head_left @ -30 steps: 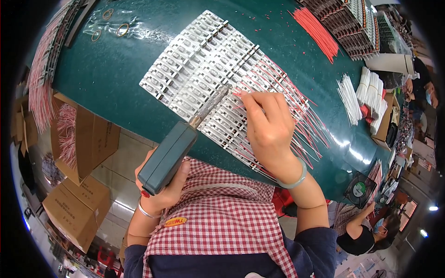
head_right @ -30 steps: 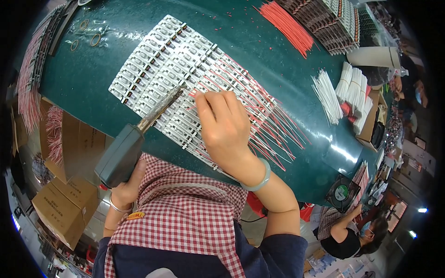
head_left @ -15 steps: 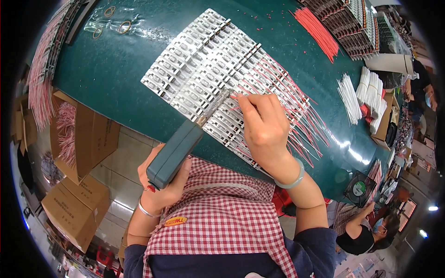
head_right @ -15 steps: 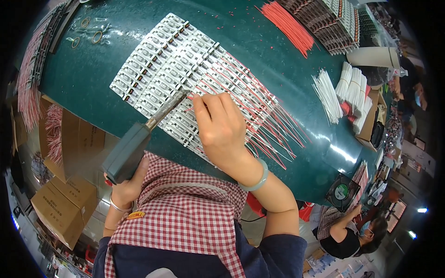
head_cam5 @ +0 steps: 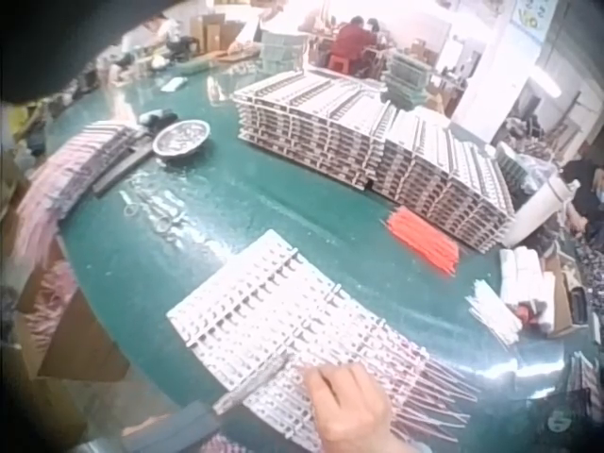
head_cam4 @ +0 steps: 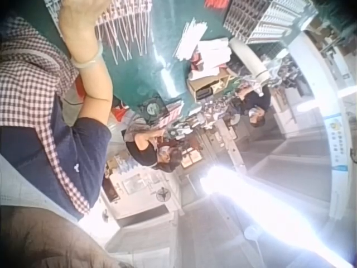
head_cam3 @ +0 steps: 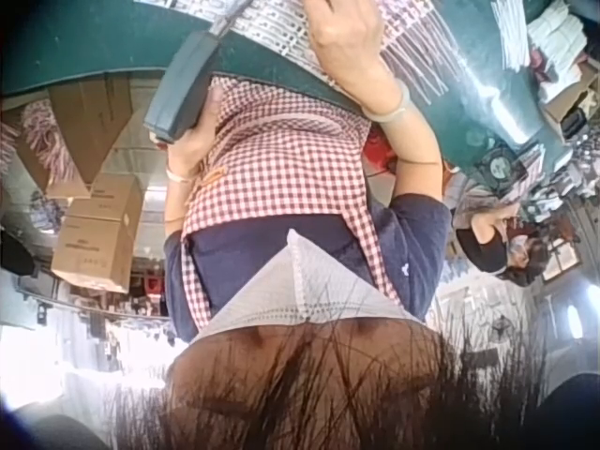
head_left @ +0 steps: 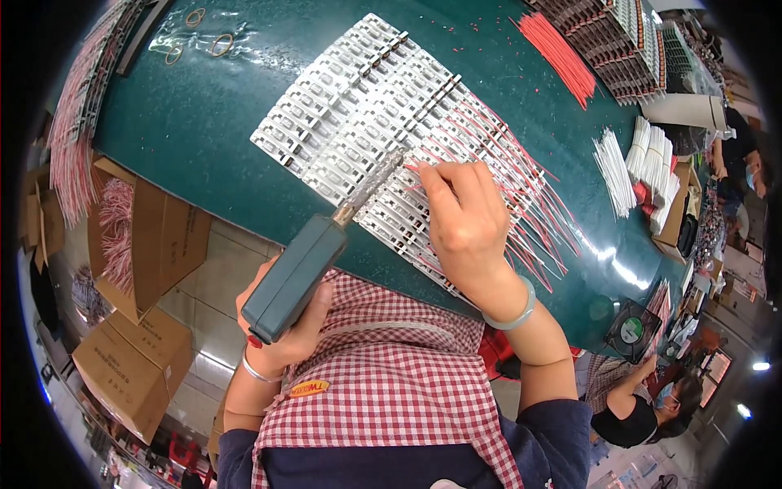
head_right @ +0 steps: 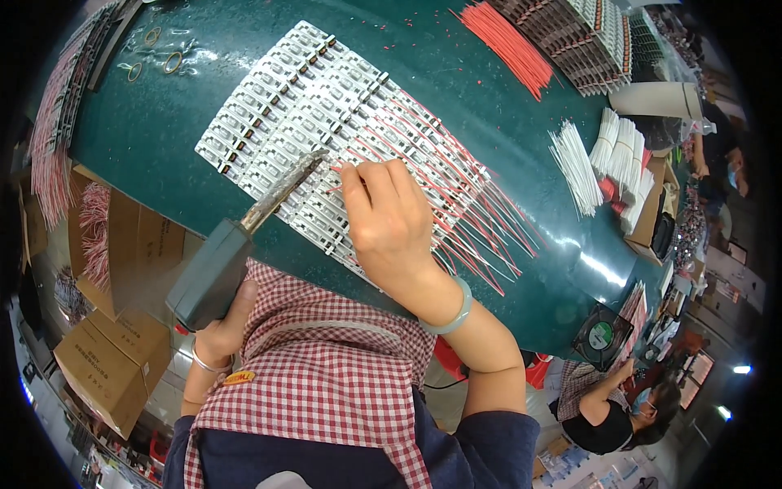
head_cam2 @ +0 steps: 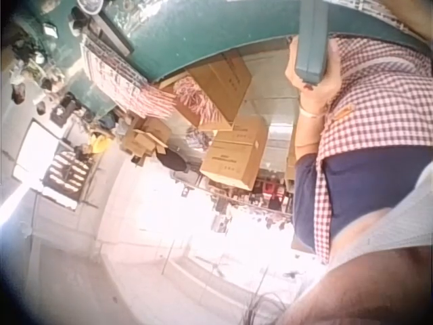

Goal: The person uses a heat tool to fuse wires onto connector strips, stacks the completed strip with others, and continues fusing wires onto a new strip.

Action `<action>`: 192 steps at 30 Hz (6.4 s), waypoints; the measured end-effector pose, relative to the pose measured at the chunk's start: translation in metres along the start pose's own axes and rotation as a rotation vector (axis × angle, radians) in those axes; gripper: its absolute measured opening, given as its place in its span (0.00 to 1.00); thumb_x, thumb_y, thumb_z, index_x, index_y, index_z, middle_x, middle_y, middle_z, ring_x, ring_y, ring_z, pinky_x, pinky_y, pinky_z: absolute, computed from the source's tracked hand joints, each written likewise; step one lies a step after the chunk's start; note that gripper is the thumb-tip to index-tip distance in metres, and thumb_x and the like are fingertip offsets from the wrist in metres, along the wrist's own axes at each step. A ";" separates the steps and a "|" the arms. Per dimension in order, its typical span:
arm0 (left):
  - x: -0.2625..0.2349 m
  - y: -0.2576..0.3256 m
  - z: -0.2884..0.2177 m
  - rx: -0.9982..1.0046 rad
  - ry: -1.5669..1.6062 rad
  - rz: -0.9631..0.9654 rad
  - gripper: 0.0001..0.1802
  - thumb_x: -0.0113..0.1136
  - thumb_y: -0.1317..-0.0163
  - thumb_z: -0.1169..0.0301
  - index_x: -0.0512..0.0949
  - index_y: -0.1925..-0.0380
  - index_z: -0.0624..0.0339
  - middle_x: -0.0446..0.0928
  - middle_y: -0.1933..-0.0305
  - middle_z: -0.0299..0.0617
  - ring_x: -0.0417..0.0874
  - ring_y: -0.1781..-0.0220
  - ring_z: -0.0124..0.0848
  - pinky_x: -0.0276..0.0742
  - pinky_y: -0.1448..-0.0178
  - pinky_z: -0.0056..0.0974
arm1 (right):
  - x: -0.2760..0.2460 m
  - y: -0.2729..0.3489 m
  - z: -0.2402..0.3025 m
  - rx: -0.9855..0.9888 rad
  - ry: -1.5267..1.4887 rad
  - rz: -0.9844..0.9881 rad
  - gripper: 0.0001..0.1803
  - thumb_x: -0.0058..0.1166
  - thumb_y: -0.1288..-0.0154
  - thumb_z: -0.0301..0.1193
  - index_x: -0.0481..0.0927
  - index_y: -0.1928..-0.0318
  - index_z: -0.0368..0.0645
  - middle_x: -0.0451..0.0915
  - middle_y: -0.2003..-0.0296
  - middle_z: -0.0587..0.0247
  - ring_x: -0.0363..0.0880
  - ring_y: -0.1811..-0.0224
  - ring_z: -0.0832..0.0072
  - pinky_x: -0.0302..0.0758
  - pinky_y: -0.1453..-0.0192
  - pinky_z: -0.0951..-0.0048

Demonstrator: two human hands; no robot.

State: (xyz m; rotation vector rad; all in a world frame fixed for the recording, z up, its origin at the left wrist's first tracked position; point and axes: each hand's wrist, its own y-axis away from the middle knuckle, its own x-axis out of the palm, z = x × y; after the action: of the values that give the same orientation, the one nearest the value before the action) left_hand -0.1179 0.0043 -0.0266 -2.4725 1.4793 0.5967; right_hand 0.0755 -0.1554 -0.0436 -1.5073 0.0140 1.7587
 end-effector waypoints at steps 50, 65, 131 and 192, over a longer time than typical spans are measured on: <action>-0.006 0.017 0.009 0.041 0.005 -0.030 0.14 0.69 0.48 0.78 0.82 0.60 0.69 0.83 0.62 0.50 0.86 0.63 0.40 0.81 0.56 0.36 | 0.004 0.009 0.013 0.003 0.030 -0.024 0.14 0.62 0.52 0.16 0.82 0.61 0.36 0.77 0.69 0.61 0.74 0.70 0.67 0.73 0.70 0.69; -0.008 0.018 0.008 0.036 0.031 -0.016 0.14 0.69 0.49 0.80 0.82 0.60 0.70 0.82 0.60 0.49 0.85 0.64 0.37 0.80 0.58 0.34 | 0.003 0.014 0.020 0.006 -0.015 -0.051 0.14 0.62 0.51 0.15 0.83 0.60 0.36 0.78 0.69 0.60 0.74 0.70 0.67 0.72 0.70 0.69; -0.016 0.031 0.011 0.061 -0.013 -0.012 0.13 0.68 0.50 0.81 0.81 0.62 0.69 0.81 0.65 0.46 0.82 0.69 0.34 0.77 0.64 0.33 | 0.011 0.014 0.041 0.174 -0.153 -0.055 0.10 0.63 0.49 0.15 0.83 0.64 0.38 0.72 0.73 0.61 0.74 0.72 0.66 0.71 0.70 0.66; -0.025 0.060 0.029 -0.047 0.352 -0.278 0.19 0.63 0.42 0.83 0.77 0.49 0.70 0.79 0.63 0.43 0.75 0.77 0.23 0.70 0.75 0.28 | -0.041 -0.081 -0.062 -0.050 0.554 0.387 0.05 0.58 0.44 0.23 0.85 0.67 0.43 0.82 0.66 0.59 0.82 0.60 0.61 0.82 0.62 0.63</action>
State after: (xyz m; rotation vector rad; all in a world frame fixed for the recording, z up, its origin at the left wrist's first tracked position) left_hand -0.1877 0.0061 -0.0394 -2.8625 1.1960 0.1519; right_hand 0.1708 -0.1529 0.0106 -2.0904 0.5788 1.5696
